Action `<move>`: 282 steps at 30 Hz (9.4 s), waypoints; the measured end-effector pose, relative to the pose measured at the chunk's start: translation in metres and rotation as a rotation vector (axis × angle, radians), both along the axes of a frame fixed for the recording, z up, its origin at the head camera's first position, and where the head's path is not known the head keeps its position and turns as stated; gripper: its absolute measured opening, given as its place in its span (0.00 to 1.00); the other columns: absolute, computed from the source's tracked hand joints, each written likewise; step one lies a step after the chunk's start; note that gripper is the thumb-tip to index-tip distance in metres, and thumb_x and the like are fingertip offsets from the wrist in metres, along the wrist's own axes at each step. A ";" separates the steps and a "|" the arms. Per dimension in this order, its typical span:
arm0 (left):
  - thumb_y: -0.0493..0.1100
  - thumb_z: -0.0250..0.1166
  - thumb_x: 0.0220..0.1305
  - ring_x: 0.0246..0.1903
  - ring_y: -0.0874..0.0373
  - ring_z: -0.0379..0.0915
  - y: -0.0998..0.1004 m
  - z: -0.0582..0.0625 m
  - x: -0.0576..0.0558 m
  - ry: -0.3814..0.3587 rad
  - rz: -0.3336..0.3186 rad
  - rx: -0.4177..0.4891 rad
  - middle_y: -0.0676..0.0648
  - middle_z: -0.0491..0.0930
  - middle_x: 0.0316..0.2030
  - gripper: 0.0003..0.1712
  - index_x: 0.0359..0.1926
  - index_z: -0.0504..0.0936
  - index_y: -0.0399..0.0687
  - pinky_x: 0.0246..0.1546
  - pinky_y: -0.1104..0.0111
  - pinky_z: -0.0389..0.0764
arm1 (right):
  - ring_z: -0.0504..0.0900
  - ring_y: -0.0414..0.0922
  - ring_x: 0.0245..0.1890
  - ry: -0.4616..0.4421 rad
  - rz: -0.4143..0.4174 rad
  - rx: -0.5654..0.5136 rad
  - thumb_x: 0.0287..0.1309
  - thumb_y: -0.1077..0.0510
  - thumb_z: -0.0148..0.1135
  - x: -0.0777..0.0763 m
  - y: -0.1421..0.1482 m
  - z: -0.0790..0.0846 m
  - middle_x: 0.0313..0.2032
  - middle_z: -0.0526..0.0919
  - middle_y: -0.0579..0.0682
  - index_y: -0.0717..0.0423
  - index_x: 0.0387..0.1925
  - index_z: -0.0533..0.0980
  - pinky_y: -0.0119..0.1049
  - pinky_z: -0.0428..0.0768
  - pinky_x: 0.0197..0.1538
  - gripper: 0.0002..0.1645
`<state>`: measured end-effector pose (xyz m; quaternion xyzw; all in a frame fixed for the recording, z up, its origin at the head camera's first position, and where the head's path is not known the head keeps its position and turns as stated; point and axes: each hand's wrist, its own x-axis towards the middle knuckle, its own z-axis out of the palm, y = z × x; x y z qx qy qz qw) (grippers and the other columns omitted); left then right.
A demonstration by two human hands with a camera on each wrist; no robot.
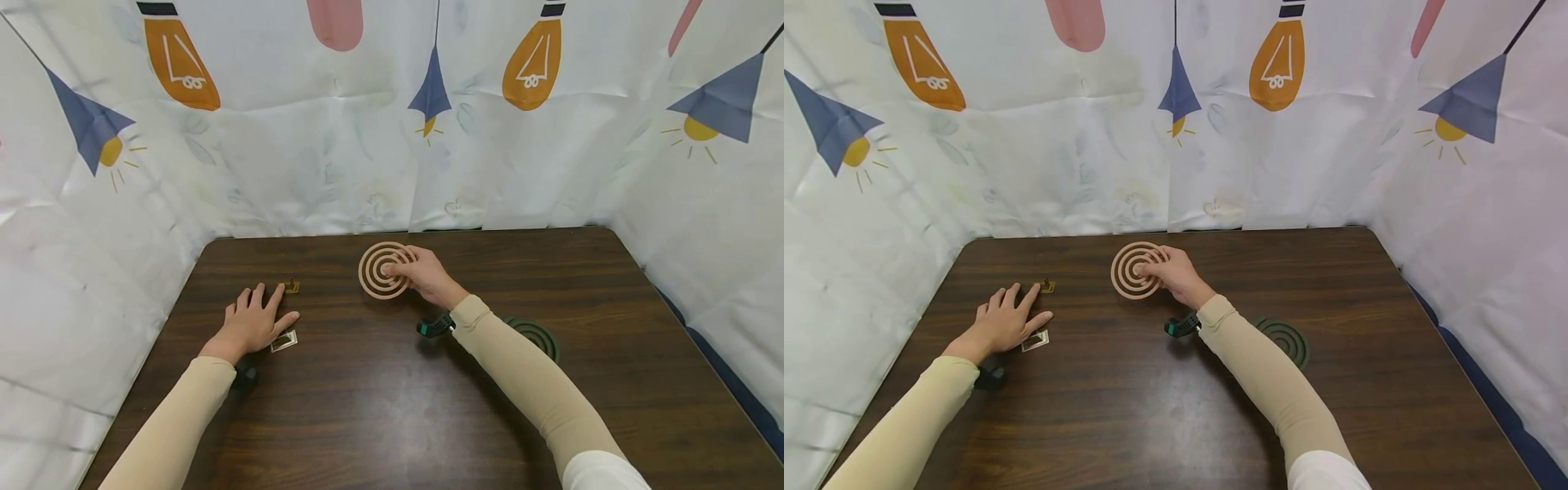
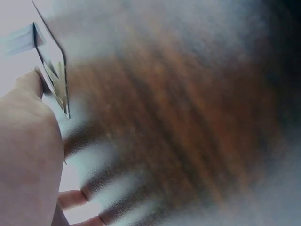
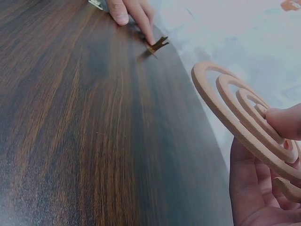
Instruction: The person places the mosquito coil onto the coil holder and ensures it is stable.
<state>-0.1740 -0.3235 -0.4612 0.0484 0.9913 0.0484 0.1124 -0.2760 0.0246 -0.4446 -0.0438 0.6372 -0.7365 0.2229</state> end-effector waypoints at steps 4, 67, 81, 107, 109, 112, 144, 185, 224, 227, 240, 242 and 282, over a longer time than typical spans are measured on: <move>0.71 0.44 0.78 0.74 0.17 0.43 -0.001 -0.001 -0.001 -0.004 0.001 -0.001 0.20 0.47 0.77 0.50 0.83 0.48 0.41 0.67 0.25 0.55 | 0.88 0.41 0.29 0.008 0.000 0.001 0.62 0.67 0.70 -0.001 -0.002 -0.001 0.36 0.86 0.51 0.66 0.56 0.73 0.34 0.88 0.36 0.22; 0.73 0.42 0.77 0.75 0.18 0.42 -0.002 -0.004 -0.003 -0.010 0.013 -0.010 0.21 0.45 0.78 0.51 0.83 0.48 0.43 0.67 0.25 0.55 | 0.86 0.42 0.26 0.027 0.088 0.040 0.64 0.63 0.70 0.004 -0.043 -0.003 0.31 0.85 0.50 0.68 0.58 0.72 0.33 0.83 0.32 0.25; 0.70 0.44 0.79 0.76 0.19 0.42 0.001 0.000 -0.002 -0.023 0.026 -0.012 0.21 0.46 0.78 0.49 0.83 0.47 0.43 0.68 0.26 0.56 | 0.87 0.41 0.25 0.043 0.106 0.055 0.64 0.62 0.70 0.005 -0.056 -0.010 0.29 0.86 0.50 0.62 0.54 0.75 0.33 0.80 0.31 0.20; 0.70 0.45 0.78 0.75 0.18 0.42 0.002 0.000 -0.001 -0.031 0.035 -0.003 0.21 0.46 0.78 0.49 0.83 0.48 0.43 0.67 0.25 0.56 | 0.87 0.40 0.25 -0.002 0.111 -0.010 0.64 0.63 0.70 0.007 -0.082 -0.014 0.30 0.85 0.49 0.67 0.58 0.73 0.32 0.82 0.32 0.25; 0.70 0.45 0.78 0.76 0.19 0.42 0.003 0.000 -0.001 -0.033 0.039 -0.001 0.21 0.45 0.78 0.49 0.83 0.48 0.43 0.67 0.26 0.56 | 0.87 0.40 0.25 -0.012 0.110 -0.024 0.64 0.64 0.70 0.008 -0.084 -0.013 0.31 0.85 0.49 0.65 0.57 0.74 0.32 0.85 0.34 0.23; 0.70 0.45 0.78 0.76 0.19 0.42 0.003 0.000 -0.002 -0.033 0.042 -0.001 0.22 0.45 0.78 0.49 0.83 0.47 0.44 0.67 0.26 0.56 | 0.87 0.40 0.25 -0.022 0.105 -0.034 0.64 0.65 0.69 0.009 -0.087 -0.012 0.32 0.86 0.49 0.63 0.56 0.74 0.32 0.85 0.34 0.20; 0.69 0.46 0.78 0.76 0.19 0.43 0.005 0.003 0.000 -0.041 0.048 -0.021 0.22 0.46 0.78 0.48 0.83 0.47 0.44 0.68 0.27 0.56 | 0.87 0.40 0.32 -0.057 0.071 -0.040 0.64 0.63 0.70 0.010 -0.107 -0.025 0.37 0.84 0.50 0.60 0.56 0.75 0.32 0.86 0.38 0.21; 0.68 0.46 0.79 0.77 0.20 0.44 0.007 0.005 -0.003 -0.038 0.053 -0.023 0.23 0.46 0.78 0.47 0.83 0.47 0.44 0.69 0.28 0.57 | 0.85 0.39 0.29 -0.058 0.082 -0.086 0.65 0.64 0.68 0.008 -0.136 -0.032 0.33 0.81 0.49 0.57 0.48 0.75 0.30 0.84 0.35 0.13; 0.68 0.47 0.78 0.75 0.20 0.45 0.005 -0.001 0.000 -0.013 0.045 -0.018 0.22 0.49 0.77 0.47 0.81 0.55 0.39 0.68 0.27 0.58 | 0.81 0.39 0.24 -0.112 0.048 -0.088 0.63 0.63 0.70 0.005 -0.163 -0.030 0.34 0.82 0.50 0.57 0.58 0.71 0.31 0.77 0.28 0.25; 0.68 0.47 0.79 0.76 0.20 0.45 0.006 0.001 0.000 -0.013 0.047 -0.020 0.22 0.48 0.77 0.47 0.81 0.55 0.39 0.68 0.27 0.58 | 0.80 0.39 0.23 -0.113 0.045 -0.090 0.63 0.63 0.70 0.004 -0.165 -0.029 0.33 0.82 0.49 0.57 0.56 0.72 0.31 0.76 0.28 0.22; 0.67 0.46 0.79 0.76 0.20 0.43 0.006 0.002 -0.002 -0.027 0.049 -0.025 0.22 0.47 0.77 0.46 0.82 0.53 0.40 0.69 0.27 0.57 | 0.81 0.39 0.22 -0.108 0.021 -0.082 0.63 0.62 0.71 0.000 -0.176 -0.029 0.30 0.83 0.49 0.58 0.51 0.73 0.30 0.76 0.26 0.18; 0.68 0.46 0.79 0.76 0.20 0.43 0.007 0.003 -0.001 -0.031 0.052 -0.023 0.22 0.47 0.78 0.47 0.82 0.52 0.40 0.69 0.27 0.57 | 0.78 0.39 0.21 -0.089 0.016 -0.056 0.62 0.61 0.72 -0.001 -0.177 -0.029 0.30 0.82 0.48 0.58 0.50 0.73 0.31 0.74 0.25 0.19; 0.69 0.45 0.79 0.78 0.21 0.40 0.005 0.002 -0.001 -0.061 0.068 -0.037 0.24 0.45 0.79 0.47 0.81 0.55 0.39 0.70 0.28 0.55 | 0.70 0.42 0.23 -0.056 0.008 0.082 0.61 0.58 0.72 0.006 -0.185 -0.022 0.34 0.76 0.48 0.59 0.56 0.74 0.34 0.71 0.28 0.25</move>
